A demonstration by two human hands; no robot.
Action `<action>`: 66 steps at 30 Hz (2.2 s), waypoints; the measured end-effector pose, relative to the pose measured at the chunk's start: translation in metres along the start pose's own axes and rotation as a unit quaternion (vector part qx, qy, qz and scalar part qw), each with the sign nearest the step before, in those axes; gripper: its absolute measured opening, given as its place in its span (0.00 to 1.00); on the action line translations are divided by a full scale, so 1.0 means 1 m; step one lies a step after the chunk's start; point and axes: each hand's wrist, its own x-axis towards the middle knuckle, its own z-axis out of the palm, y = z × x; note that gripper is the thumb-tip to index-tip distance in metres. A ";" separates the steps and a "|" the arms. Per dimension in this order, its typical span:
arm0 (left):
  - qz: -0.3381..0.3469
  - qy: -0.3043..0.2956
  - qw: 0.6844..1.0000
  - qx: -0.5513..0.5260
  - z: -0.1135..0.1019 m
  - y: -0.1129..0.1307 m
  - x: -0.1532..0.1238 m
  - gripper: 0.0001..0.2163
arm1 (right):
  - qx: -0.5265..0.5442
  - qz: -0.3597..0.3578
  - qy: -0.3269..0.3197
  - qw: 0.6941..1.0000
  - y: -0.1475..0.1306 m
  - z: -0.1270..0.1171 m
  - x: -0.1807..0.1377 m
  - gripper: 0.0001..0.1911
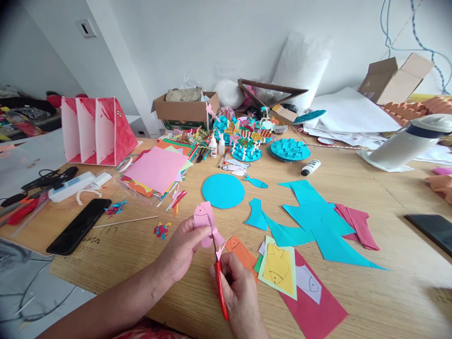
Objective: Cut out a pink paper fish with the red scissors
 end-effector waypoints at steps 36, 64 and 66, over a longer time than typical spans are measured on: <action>0.016 0.008 0.996 -0.093 0.008 -0.009 -0.006 0.03 | 0.217 0.027 -0.047 0.975 -0.002 0.000 -0.004 0.18; -0.008 0.020 0.993 -0.116 0.013 -0.011 -0.007 0.06 | 0.228 0.035 -0.031 0.972 -0.009 0.000 0.000 0.20; -0.020 0.024 0.993 -0.117 0.013 -0.011 -0.008 0.06 | 0.233 0.033 -0.034 0.971 -0.008 0.000 0.000 0.19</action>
